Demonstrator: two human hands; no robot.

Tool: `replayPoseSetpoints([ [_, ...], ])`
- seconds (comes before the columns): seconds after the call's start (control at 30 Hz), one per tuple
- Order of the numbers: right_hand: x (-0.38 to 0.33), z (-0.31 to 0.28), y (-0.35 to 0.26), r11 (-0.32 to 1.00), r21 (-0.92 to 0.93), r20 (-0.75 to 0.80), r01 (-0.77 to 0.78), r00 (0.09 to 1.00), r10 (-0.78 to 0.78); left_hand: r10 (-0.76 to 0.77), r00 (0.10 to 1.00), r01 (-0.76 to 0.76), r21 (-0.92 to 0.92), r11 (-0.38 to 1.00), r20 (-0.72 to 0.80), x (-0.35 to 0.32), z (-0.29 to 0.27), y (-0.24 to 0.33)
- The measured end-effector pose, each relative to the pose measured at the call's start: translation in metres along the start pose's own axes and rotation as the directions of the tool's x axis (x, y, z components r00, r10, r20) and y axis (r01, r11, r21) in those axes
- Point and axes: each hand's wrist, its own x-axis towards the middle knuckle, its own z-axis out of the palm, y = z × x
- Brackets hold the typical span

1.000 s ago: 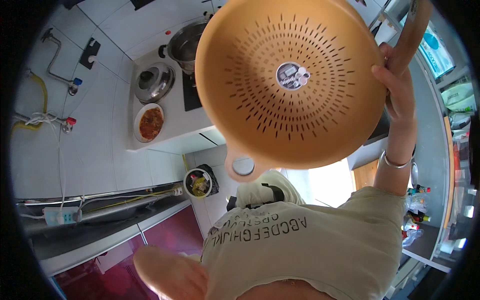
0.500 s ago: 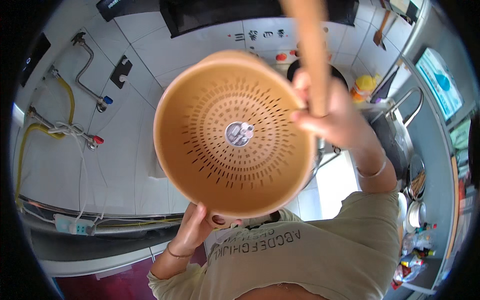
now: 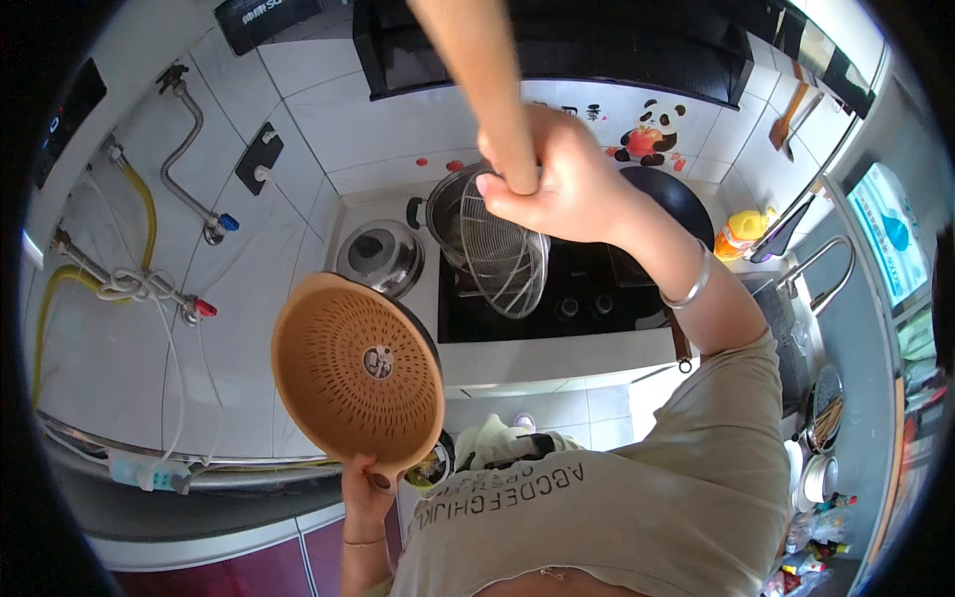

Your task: The person uses a mesh skimmer to scoop pieces of meat from a pot of water and places them into a colander. The person then moves the colander to a sink and rinses the meat with water while handling the pieces by hand.

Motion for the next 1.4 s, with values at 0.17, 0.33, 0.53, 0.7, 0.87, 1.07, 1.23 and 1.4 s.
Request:
replayPoseSetpoints([
  [0.17, 0.009, 0.037, 0.069, 0.946, -0.31, 0.163, 0.089, 0.986, -0.039, 0.014, 0.999, -0.011, 0.063, 0.998, -0.044, 0.021, -0.031, -0.005],
  [0.33, -0.033, 0.053, 0.138, 0.944, -0.253, 0.242, -0.213, 0.93, 0.275, -0.025, 0.982, 0.062, 0.194, 0.979, -0.186, 0.028, -0.041, -0.015],
  [0.53, -0.102, 0.092, 0.21, 0.941, -0.125, 0.074, -0.314, 0.943, 0.325, -0.055, 0.981, 0.11, 0.296, 0.949, -0.187, 0.049, -0.046, -0.029],
  [0.7, -0.116, 0.104, 0.209, 0.875, -0.393, 0.071, -0.282, 0.94, 0.335, -0.007, 0.987, 0.05, 0.264, 0.963, -0.16, 0.057, -0.015, -0.028],
  [0.87, -0.127, 0.103, 0.232, 0.824, -0.471, 0.108, -0.314, 0.907, 0.408, -0.161, 0.977, 0.184, 0.165, 0.969, -0.139, 0.089, -0.049, -0.039],
  [1.07, -0.11, 0.085, 0.222, 0.792, -0.509, 0.077, -0.336, 0.899, 0.431, -0.08, 0.98, 0.113, 0.183, 0.977, -0.182, 0.098, -0.044, -0.04],
  [1.23, -0.125, 0.091, 0.235, 0.74, -0.087, -0.12, -0.666, 0.745, 0.656, -0.123, 0.979, 0.155, 0.195, 0.969, -0.163, 0.1, -0.042, -0.035],
  [1.4, -0.149, 0.103, 0.236, 0.649, 0.253, -0.222, -0.717, 0.61, 0.761, -0.096, 0.987, 0.124, 0.224, 0.967, -0.131, 0.109, -0.059, -0.044],
])
